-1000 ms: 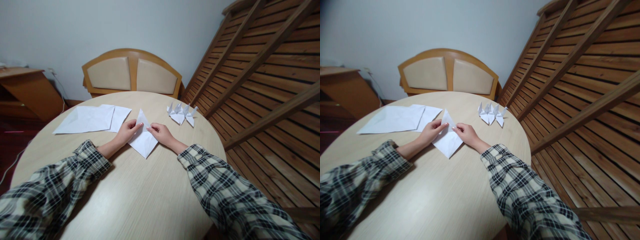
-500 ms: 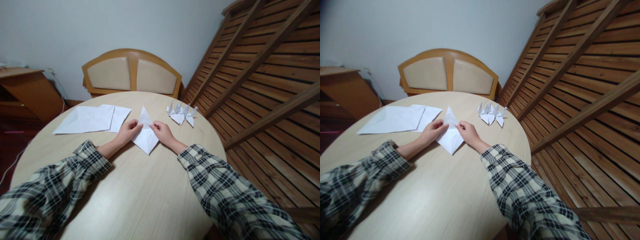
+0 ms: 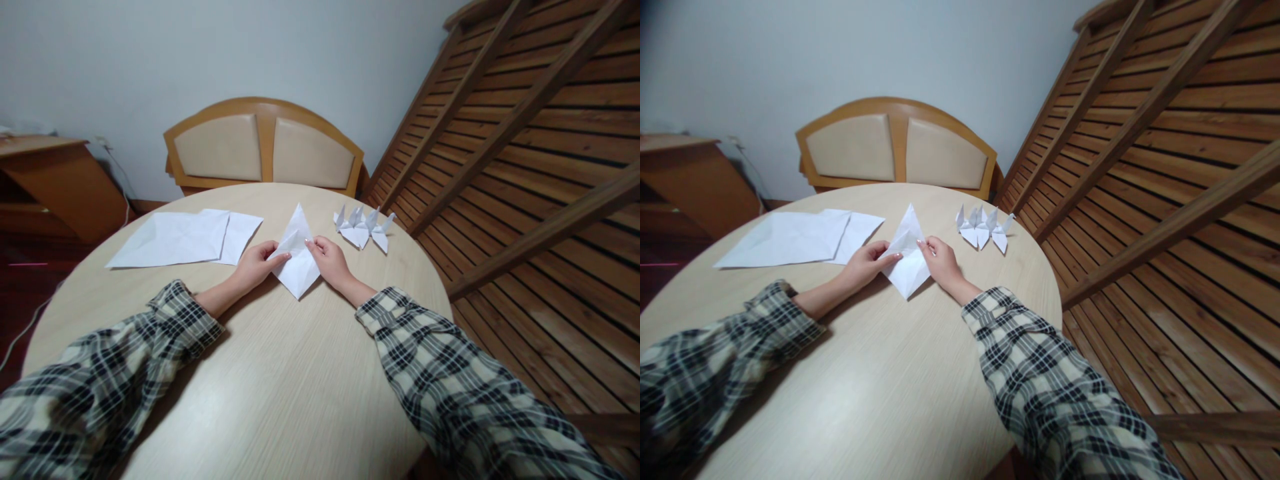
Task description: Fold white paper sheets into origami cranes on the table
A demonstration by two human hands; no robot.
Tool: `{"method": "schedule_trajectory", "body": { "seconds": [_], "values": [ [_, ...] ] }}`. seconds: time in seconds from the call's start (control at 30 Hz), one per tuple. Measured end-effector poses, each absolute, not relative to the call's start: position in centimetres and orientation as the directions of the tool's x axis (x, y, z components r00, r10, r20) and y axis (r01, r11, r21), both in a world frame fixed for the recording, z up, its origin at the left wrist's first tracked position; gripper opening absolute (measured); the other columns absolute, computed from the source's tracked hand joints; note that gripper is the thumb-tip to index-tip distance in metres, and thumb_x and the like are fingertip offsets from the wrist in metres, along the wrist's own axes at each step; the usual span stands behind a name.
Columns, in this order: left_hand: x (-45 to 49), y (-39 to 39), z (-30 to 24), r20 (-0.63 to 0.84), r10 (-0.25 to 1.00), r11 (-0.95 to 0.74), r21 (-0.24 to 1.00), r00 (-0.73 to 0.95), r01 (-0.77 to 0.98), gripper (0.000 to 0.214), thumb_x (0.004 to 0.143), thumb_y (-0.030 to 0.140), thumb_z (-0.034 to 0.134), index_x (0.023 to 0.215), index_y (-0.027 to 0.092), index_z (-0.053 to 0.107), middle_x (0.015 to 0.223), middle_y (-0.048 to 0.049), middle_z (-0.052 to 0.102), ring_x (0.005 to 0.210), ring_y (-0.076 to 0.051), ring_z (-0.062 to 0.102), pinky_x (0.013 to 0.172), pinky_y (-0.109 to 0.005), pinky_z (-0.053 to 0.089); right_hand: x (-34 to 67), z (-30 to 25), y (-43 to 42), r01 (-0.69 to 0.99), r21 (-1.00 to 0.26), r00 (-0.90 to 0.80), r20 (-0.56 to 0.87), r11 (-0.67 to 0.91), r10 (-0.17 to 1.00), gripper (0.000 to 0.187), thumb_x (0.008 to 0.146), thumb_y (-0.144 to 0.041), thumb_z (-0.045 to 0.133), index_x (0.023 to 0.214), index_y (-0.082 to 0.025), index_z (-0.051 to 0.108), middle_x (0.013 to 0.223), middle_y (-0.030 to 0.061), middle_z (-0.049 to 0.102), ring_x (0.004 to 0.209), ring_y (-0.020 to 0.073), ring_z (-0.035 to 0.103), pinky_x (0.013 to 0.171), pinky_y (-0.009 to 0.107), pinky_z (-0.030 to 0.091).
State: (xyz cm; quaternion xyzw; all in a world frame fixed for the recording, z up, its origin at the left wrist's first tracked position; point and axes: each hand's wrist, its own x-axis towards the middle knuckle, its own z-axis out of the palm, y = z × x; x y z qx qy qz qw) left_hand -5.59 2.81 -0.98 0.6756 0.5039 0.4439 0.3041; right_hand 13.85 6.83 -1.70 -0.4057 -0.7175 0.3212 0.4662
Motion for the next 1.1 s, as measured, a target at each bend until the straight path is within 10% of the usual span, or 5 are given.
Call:
{"method": "schedule_trajectory", "body": {
  "seconds": [0.33,0.63,0.83,1.1],
  "values": [
    [-5.6,3.5,-1.5,0.330,0.943,-0.299,0.902,-0.049,0.311,0.020,0.083,0.035,0.059,0.083,0.015,0.061,0.071,-0.0014,0.058,0.065,-0.014,0.051,0.058,-0.027,0.039,14.0,-1.8,6.8,0.194,-0.833,-0.180,0.488,0.518,0.854,0.023,0.094,-0.027,0.043,0.111,-0.020,0.056,0.101,0.0062,0.063,0.081,0.0168,0.057,0.074,0.031,0.043],
    [-6.0,3.8,-1.9,0.325,0.941,-0.269,0.888,-0.096,0.373,0.022,0.085,0.034,0.057,0.096,0.015,0.061,0.083,-0.0048,0.064,0.074,-0.017,0.057,0.066,-0.031,0.045,14.0,-1.5,6.4,0.217,-0.818,-0.243,0.483,0.532,0.841,0.018,0.086,-0.030,0.057,0.102,-0.022,0.057,0.063,-0.0055,0.042,0.059,0.0144,0.043,0.058,0.028,0.036],
    [-6.4,3.8,-2.3,0.469,0.882,-0.334,0.688,-0.044,0.644,0.057,0.078,0.025,0.067,0.130,0.012,0.050,0.110,-0.0137,0.059,0.101,-0.026,0.057,0.088,-0.043,0.048,14.2,-1.8,6.5,0.294,-0.799,-0.273,0.455,0.524,0.848,0.018,0.076,-0.016,0.053,0.093,-0.022,0.057,0.063,-0.0054,0.045,0.058,0.0138,0.045,0.058,0.027,0.034],
    [-5.8,3.0,-2.0,0.448,0.817,-0.541,0.378,0.363,0.751,0.035,0.092,0.032,0.053,0.124,0.018,0.060,0.133,-0.0140,0.058,0.125,-0.028,0.051,0.108,-0.048,0.039,14.3,-2.2,6.6,0.334,-0.790,-0.339,0.409,0.515,0.847,0.016,0.075,-0.019,0.053,0.090,-0.021,0.059,0.064,-0.0053,0.048,0.058,0.0130,0.046,0.058,0.027,0.034]
  ]
}}
